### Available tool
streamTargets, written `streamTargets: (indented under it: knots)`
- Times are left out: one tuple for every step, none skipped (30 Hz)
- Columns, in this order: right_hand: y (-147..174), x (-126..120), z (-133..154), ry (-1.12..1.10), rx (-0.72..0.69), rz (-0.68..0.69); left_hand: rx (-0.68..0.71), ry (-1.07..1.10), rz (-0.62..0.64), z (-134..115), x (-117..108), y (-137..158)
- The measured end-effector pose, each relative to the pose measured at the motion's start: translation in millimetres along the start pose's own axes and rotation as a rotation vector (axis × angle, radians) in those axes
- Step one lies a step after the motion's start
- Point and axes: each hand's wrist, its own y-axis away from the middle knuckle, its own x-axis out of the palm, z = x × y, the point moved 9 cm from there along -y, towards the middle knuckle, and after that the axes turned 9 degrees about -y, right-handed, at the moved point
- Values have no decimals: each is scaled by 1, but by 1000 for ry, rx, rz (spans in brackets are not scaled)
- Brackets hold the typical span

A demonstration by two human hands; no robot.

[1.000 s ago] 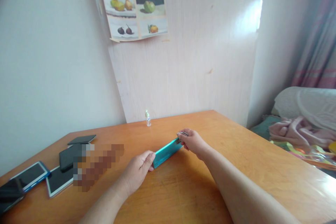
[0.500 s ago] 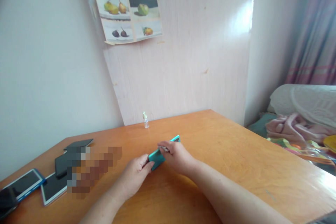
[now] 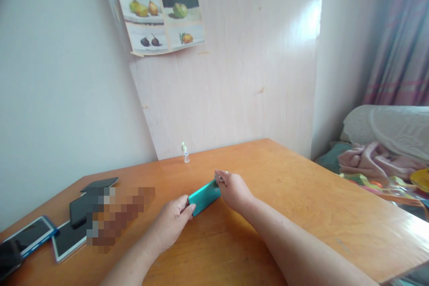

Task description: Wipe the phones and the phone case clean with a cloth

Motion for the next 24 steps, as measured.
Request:
streamTargets:
  knots:
    - [7, 13, 11, -40, -38, 65, -2, 10, -1, -1, 0, 0]
    - [15, 28, 24, -95, -85, 153, 8, 33, -5, -3, -1, 1]
    - [24, 41, 38, -152, -143, 225, 27, 66, -10, -6, -1, 1]
    - [31, 52, 50, -197, -202, 287, 50, 102, -17, -10, -2, 1]
    - [37, 59, 59, -226, -242, 329, 69, 132, -22, -12, -3, 2]
    - [40, 62, 62, -234, -261, 344, 78, 146, -26, -14, -4, 2]
    - [38, 62, 61, -222, -257, 336, 75, 141, -27, -13, -4, 2]
    - [33, 58, 54, -194, -226, 304, 61, 118, -23, -11, -3, 2]
    - [26, 49, 43, -154, -175, 252, 43, 85, -17, -9, -2, 1]
    - [18, 38, 30, -114, -112, 190, 28, 52, -12, -6, -2, 1]
    - [10, 24, 16, -78, -42, 120, 18, 24, -9, -3, -1, 1]
    - [2, 11, 2, -54, 26, 57, 14, 5, -8, -1, 0, 0]
    - [-3, 0, -9, -42, 74, 8, 14, -6, -9, 0, 0, 0]
    - [-7, -9, -17, -35, 107, -29, 15, -10, -10, 1, 0, 0]
    - [-9, -14, -21, -33, 124, -51, 16, -10, -9, 2, 0, 0]
    - [-8, -16, -22, -34, 126, -56, 15, -8, -7, 2, 1, 0]
    - [-7, -12, -19, -40, 114, -42, 11, -6, -4, 2, 1, 0]
    - [-3, -5, -12, -53, 88, -10, 8, -1, -1, 1, 1, 0]
    - [1, 5, -2, -76, 46, 38, 8, 6, 1, 1, 1, 0]
    - [7, 18, 9, -104, -10, 100, 11, 18, 1, -1, 1, 0]
    - [13, 30, 22, -135, -76, 165, 17, 34, -2, -2, 0, 0]
    - [19, 39, 33, -156, -132, 220, 22, 49, -3, -3, 0, 0]
    - [23, 45, 39, -160, -165, 248, 26, 62, -1, -4, 0, 0]
    - [24, 46, 41, -147, -168, 245, 27, 68, 2, -4, 0, 0]
